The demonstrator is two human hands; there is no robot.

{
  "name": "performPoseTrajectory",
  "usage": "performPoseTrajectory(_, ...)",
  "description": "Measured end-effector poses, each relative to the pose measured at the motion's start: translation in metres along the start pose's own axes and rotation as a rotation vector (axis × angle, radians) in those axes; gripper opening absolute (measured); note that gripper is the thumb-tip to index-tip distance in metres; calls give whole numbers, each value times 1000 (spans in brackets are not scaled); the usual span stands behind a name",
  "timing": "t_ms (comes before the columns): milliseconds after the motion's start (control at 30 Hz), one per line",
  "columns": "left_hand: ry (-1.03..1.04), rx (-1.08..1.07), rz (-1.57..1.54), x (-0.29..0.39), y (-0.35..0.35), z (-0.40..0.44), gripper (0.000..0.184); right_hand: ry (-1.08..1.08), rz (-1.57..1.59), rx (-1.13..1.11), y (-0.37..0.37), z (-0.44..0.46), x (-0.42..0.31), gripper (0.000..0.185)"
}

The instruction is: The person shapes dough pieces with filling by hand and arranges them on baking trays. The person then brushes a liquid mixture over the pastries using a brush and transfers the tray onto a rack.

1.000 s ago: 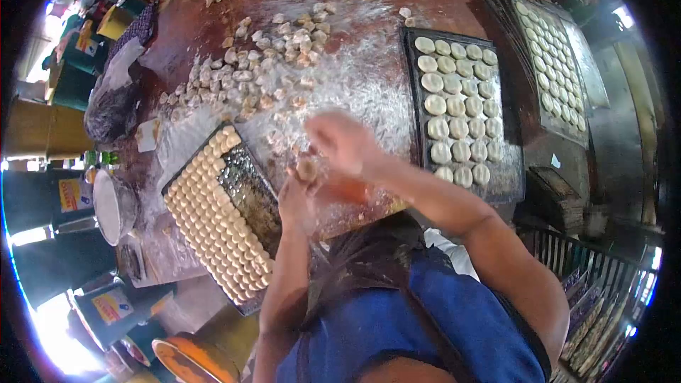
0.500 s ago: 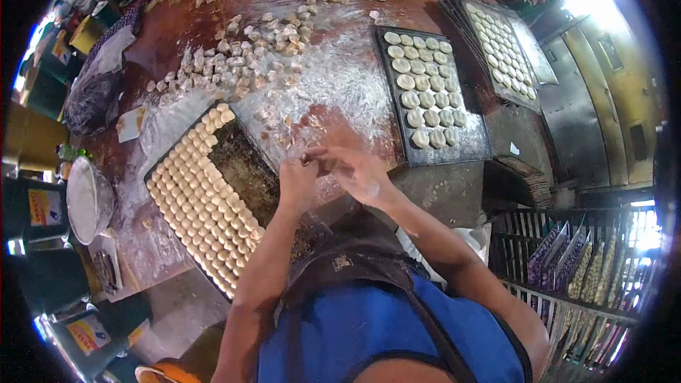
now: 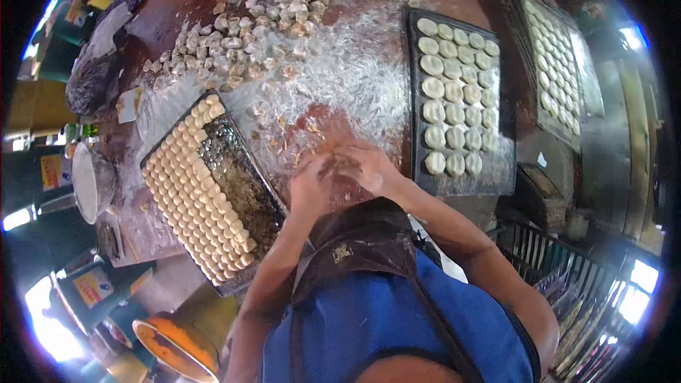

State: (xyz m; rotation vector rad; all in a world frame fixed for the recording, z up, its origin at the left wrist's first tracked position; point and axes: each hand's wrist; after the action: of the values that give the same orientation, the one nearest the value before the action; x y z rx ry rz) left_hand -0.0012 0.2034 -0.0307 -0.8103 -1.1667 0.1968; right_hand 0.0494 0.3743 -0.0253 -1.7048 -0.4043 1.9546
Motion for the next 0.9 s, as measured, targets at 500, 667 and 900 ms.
performPoseTrajectory(500,-56,-28,41,1,-55,-18,27,79,-325,-341,3,58,-49,49)
performPoseTrajectory(667,-252,298,120,-48,-108,18,17,-115,-800,142,69,36,-20,65)
performPoseTrajectory(900,-235,224,404,-193,-175,70,30,441,-9,-80,15,-32,-30,38)
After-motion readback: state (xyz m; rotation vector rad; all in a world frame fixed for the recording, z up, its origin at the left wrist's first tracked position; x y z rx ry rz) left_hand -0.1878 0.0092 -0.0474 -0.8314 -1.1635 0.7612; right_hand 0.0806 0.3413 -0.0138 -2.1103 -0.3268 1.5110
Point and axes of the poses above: each hand's wrist, its own z-axis towards the middle knuckle, its own y-axis out of the palm, x = y × z, and after that the axes turned 5 degrees about x, right-handed
